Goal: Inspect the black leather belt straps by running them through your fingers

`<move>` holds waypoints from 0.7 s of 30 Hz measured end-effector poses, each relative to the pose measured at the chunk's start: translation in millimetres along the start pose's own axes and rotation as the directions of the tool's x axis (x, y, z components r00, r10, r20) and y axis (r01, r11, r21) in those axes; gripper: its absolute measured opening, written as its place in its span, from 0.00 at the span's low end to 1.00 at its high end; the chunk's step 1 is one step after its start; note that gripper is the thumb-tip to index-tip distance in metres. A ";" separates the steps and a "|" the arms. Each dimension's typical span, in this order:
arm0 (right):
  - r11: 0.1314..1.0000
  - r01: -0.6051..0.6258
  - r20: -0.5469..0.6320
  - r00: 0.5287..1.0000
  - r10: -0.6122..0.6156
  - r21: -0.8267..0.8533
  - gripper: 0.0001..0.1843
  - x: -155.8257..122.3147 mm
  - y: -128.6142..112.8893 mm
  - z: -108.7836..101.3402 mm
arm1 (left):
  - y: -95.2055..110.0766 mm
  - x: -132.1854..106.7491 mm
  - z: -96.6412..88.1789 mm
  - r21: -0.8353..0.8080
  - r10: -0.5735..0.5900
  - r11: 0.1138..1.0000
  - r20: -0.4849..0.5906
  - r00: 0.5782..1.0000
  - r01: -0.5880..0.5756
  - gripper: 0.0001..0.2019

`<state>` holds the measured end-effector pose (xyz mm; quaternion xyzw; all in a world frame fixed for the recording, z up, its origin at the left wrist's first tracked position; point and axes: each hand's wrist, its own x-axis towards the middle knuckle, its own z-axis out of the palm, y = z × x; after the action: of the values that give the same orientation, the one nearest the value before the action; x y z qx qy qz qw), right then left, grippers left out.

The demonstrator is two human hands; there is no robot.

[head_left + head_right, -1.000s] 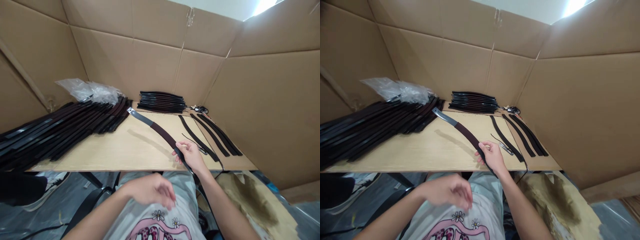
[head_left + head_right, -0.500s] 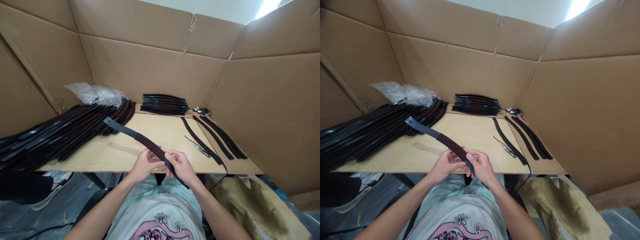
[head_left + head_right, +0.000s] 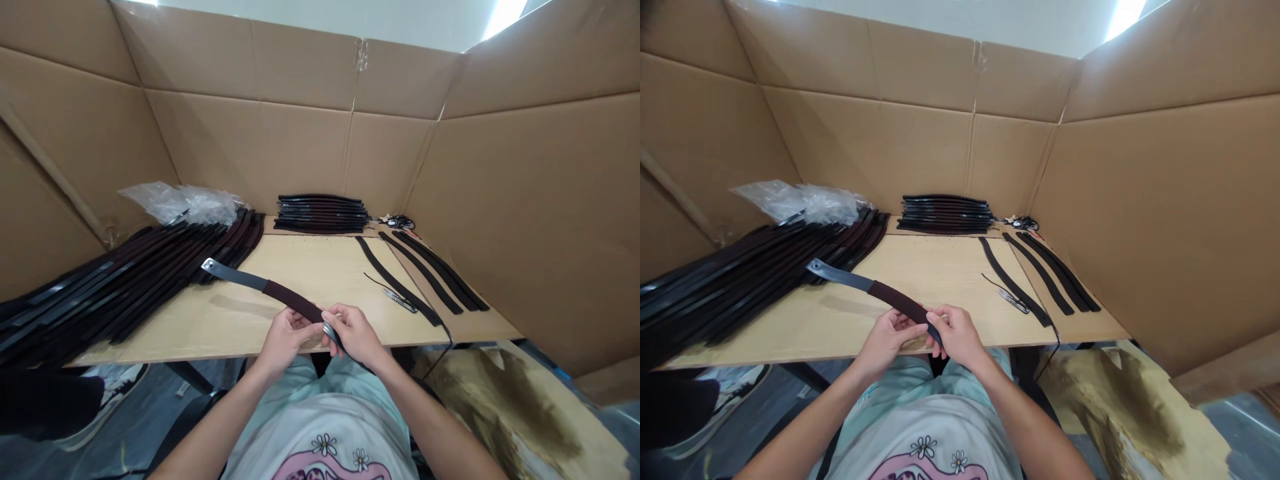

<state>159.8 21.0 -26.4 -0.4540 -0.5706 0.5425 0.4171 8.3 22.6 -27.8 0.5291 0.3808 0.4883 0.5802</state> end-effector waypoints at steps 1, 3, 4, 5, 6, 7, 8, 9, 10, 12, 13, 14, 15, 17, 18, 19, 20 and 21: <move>1.000 -0.002 -0.007 1.000 0.002 -0.005 0.18 0.6 -0.7 -2.0 | 1.8 -1.0 -1.9 0.045 -0.020 0.999 0.040 0.999 0.018 0.13; 1.000 -0.016 -0.035 0.999 0.016 -0.008 0.18 1.3 -2.5 -6.9 | 6.4 -4.1 -7.2 0.186 -0.064 0.982 0.103 0.993 0.044 0.14; 1.000 -0.027 -0.052 0.998 0.026 -0.009 0.18 1.4 -3.6 -9.6 | 9.0 -5.9 -10.4 0.287 -0.076 0.957 0.129 0.989 0.036 0.14; 0.999 -0.036 -0.064 0.997 0.036 -0.010 0.18 1.5 -4.6 -12.2 | 11.6 -7.3 -13.5 0.400 -0.064 0.917 0.162 0.985 -0.006 0.13; 0.999 -0.045 -0.069 0.997 0.043 -0.015 0.18 1.6 -5.4 -14.6 | 14.2 -8.3 -16.3 0.500 -0.013 0.861 0.209 0.978 -0.095 0.11; 0.998 -0.051 -0.062 0.997 0.049 -0.025 0.18 1.6 -6.0 -16.7 | 16.4 -8.4 -18.8 0.579 0.097 0.781 0.255 0.962 -0.232 0.09; 0.998 -0.052 -0.046 0.998 0.050 -0.040 0.18 1.5 -6.4 -18.4 | 18.0 -7.6 -20.8 0.635 0.243 0.669 0.303 0.921 -0.386 0.09; 0.997 -0.049 -0.022 0.999 0.048 -0.058 0.18 1.4 -6.5 -19.5 | 19.0 -6.0 -22.3 0.672 0.383 0.537 0.346 0.857 -0.511 0.10; 0.996 -0.047 0.006 0.999 0.047 -0.078 0.18 1.2 -6.4 -20.1 | 19.2 -3.7 -23.3 0.701 0.474 0.402 0.391 0.789 -0.590 0.12; 0.992 -0.046 0.063 0.997 0.054 -0.113 0.18 0.5 -5.9 -19.9 | 17.7 1.7 -23.9 0.729 0.517 0.200 0.489 0.702 -0.655 0.14; 0.991 -0.045 0.087 0.995 0.057 -0.128 0.17 0.1 -5.7 -19.3 | 16.2 4.2 -23.7 0.731 0.492 0.139 0.534 0.688 -0.668 0.14; 0.989 -0.045 0.106 0.993 0.060 -0.142 0.17 -0.4 -5.4 -18.6 | 14.5 6.3 -23.3 0.729 0.457 0.099 0.571 0.682 -0.677 0.14; 0.987 -0.046 0.121 0.991 0.065 -0.154 0.17 -0.8 -5.2 -17.9 | 12.8 8.0 -22.9 0.725 0.425 0.072 0.599 0.679 -0.685 0.12; 0.984 -0.039 0.137 0.989 0.063 -0.171 0.16 -1.5 -4.7 -17.1 | 10.0 9.6 -22.2 0.717 0.374 0.041 0.635 0.676 -0.696 0.11; 0.984 -0.034 0.141 0.988 0.059 -0.177 0.16 -1.7 -4.4 -17.0 | 9.2 9.8 -22.0 0.713 0.359 0.032 0.646 0.674 -0.700 0.11; 0.983 -0.030 0.144 0.988 0.057 -0.183 0.16 -1.7 -4.0 -17.1 | 8.7 9.7 -22.0 0.711 0.348 0.029 0.652 0.673 -0.703 0.11; 0.982 -0.025 0.146 0.988 0.054 -0.189 0.16 -1.7 -3.7 -17.2 | 8.6 9.3 -22.2 0.709 0.340 0.030 0.656 0.674 -0.705 0.11; 0.980 -0.022 0.147 0.988 0.051 -0.197 0.16 -1.6 -3.4 -17.4 | 8.7 8.9 -22.4 0.708 0.333 0.035 0.658 0.676 -0.706 0.11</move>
<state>176.8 23.6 -21.9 -0.4608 -0.6424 0.5245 0.3162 -12.6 36.3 -21.9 0.9307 0.2664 0.2496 -0.0244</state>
